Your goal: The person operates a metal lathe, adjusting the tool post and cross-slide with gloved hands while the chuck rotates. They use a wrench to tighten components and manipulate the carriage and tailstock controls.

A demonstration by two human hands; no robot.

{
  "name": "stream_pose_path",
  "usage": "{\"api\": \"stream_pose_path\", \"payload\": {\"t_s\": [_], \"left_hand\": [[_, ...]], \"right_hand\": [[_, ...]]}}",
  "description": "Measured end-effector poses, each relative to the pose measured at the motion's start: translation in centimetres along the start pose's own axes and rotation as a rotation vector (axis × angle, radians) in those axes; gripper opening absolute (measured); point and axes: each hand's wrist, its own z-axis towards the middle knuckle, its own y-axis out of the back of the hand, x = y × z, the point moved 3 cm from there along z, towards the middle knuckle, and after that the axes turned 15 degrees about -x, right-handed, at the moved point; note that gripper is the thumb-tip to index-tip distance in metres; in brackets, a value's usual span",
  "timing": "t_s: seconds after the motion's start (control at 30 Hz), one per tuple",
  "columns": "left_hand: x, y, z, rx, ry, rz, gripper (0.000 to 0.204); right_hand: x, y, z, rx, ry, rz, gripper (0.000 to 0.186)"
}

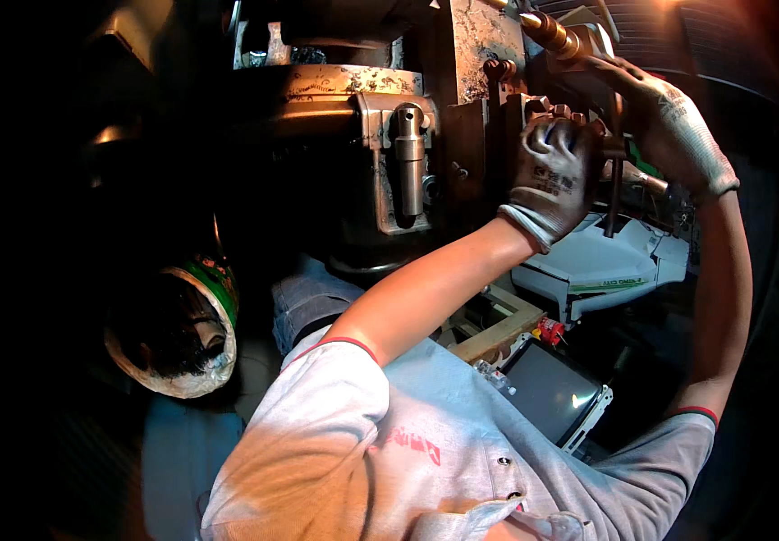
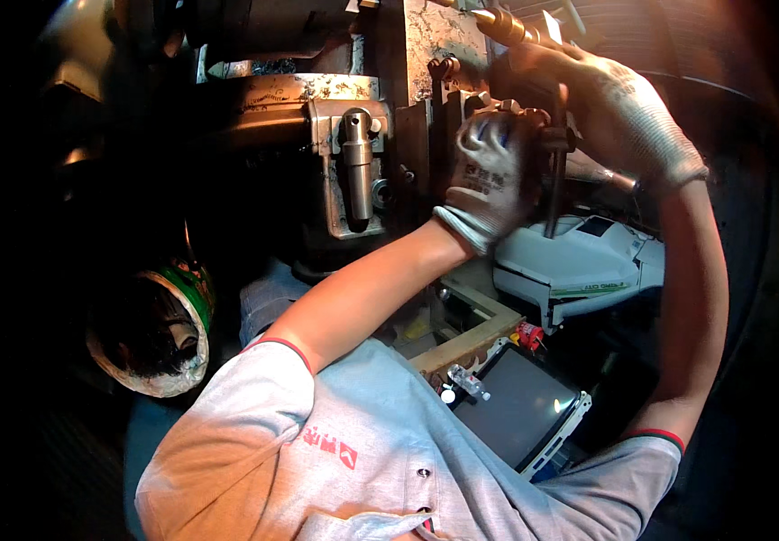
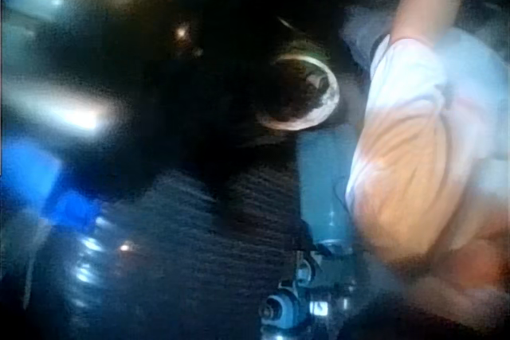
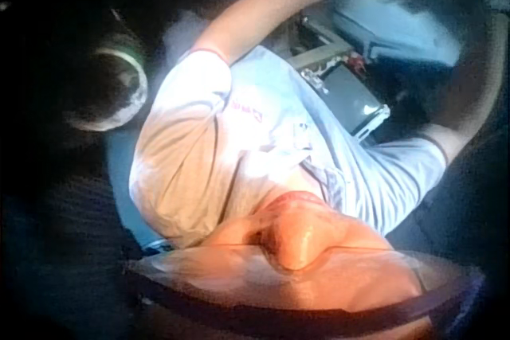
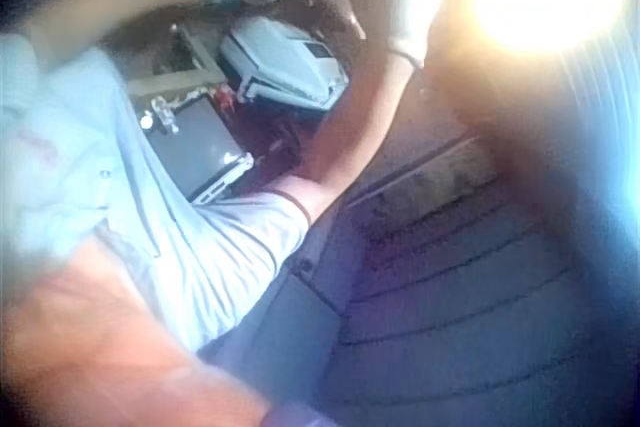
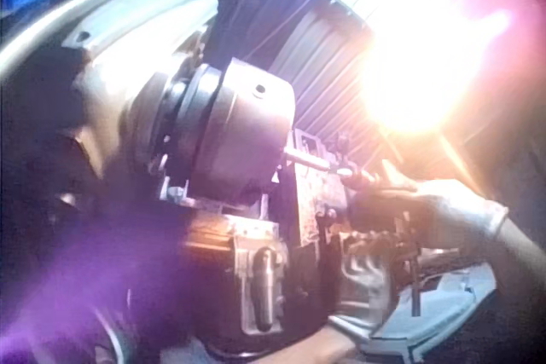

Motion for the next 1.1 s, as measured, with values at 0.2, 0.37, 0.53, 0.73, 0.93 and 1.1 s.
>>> {"api": "stream_pose_path", "payload": {"t_s": [0.2, 0.37, 0.53, 0.73, 0.93, 1.1], "left_hand": [[0.4, -0.1, 0.6, -0.106, 0.017, -0.153, 0.045], [0.2, -0.8, -0.4, -0.051, 0.004, -0.132, 0.044], [2.1, -1.3, 1.0, 0.002, 0.048, -0.192, 0.037], [0.0, -1.5, -1.8, 0.181, -0.032, -0.108, 0.05], [1.2, -1.8, -0.1, 0.353, 0.122, 0.236, 0.045], [1.1, -1.1, 0.0, 0.161, 0.06, 0.01, 0.05]], "right_hand": [[-4.4, -1.4, -8.5, 0.386, -0.249, 0.046, 0.048], [5.2, 0.4, -13.6, 0.238, -0.646, 0.598, 0.069], [10.6, 1.8, -4.6, -0.023, -0.136, 0.608, 0.076], [2.6, -0.6, 0.1, -0.122, 0.236, -0.088, 0.063], [0.3, -1.1, 3.2, -0.424, -0.033, 0.084, 0.053], [-4.8, -2.4, 1.3, -0.324, 0.071, 0.226, 0.029]]}}
